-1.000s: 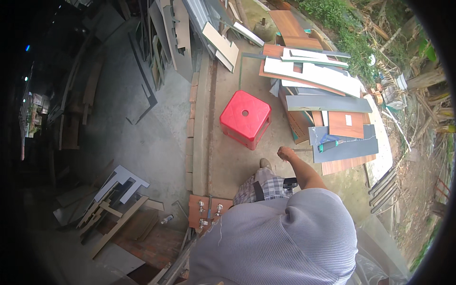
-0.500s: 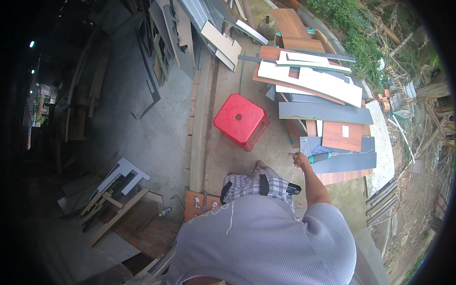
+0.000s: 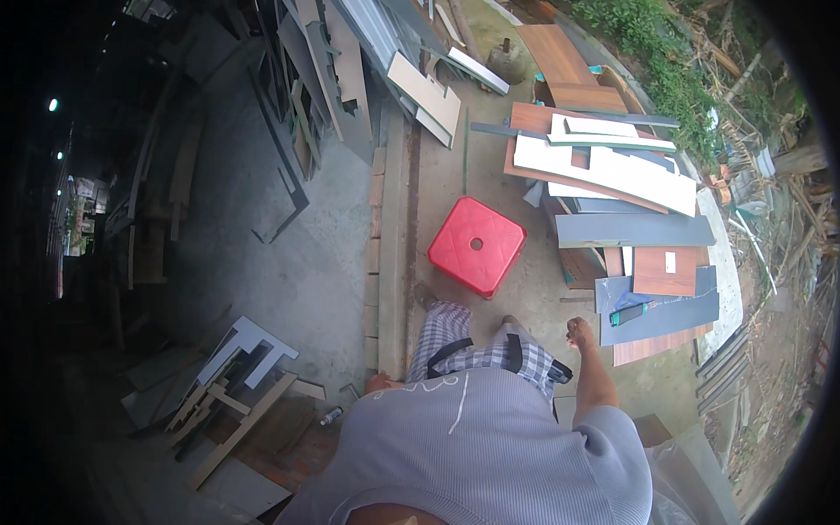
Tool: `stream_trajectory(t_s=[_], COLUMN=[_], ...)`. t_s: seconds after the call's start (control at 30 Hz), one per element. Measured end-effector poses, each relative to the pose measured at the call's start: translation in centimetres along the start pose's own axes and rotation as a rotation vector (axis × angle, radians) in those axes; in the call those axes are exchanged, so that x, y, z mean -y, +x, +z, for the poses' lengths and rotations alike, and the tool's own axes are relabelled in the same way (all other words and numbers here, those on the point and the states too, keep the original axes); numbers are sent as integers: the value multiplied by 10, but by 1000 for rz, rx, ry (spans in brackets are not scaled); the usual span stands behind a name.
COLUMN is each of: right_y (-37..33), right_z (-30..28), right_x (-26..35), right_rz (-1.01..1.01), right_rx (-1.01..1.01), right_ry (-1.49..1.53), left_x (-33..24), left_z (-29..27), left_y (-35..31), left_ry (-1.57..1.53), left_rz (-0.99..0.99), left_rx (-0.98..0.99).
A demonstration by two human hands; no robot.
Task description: Trimming the edges of laminate wood panels using a utility knife while seated in a workshop area.
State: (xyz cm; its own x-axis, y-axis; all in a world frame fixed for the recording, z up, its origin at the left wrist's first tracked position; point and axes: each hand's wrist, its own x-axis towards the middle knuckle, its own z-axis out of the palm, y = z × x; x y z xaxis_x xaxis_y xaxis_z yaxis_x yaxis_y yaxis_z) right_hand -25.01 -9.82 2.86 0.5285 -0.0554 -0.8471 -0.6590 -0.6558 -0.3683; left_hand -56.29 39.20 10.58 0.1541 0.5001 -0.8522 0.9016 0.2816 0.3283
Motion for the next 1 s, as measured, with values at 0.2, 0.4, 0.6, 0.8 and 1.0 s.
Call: stream_trajectory(t_s=[0.2, 0.4, 0.6, 0.8, 1.0], right_y=[-24, -19, -18, -26, -19], right_z=[82, 124, 151, 187, 204], right_x=[92, 166, 172, 191, 216], right_rz=[-9, -115, -33, 7, 48], right_rx=[49, 43, 18, -2, 11], right_ry=[-79, 43, 21, 28, 69], left_x=[-20, -29, -84, -139, -165], left_z=[-107, -210, -236, -223, -235], left_y=[64, 112, 146, 162, 191], left_ry=[-81, -185, -215, -37, 62], left_rz=[-62, -102, -98, 41, 113], left_rx=[-69, -72, -54, 55, 68])
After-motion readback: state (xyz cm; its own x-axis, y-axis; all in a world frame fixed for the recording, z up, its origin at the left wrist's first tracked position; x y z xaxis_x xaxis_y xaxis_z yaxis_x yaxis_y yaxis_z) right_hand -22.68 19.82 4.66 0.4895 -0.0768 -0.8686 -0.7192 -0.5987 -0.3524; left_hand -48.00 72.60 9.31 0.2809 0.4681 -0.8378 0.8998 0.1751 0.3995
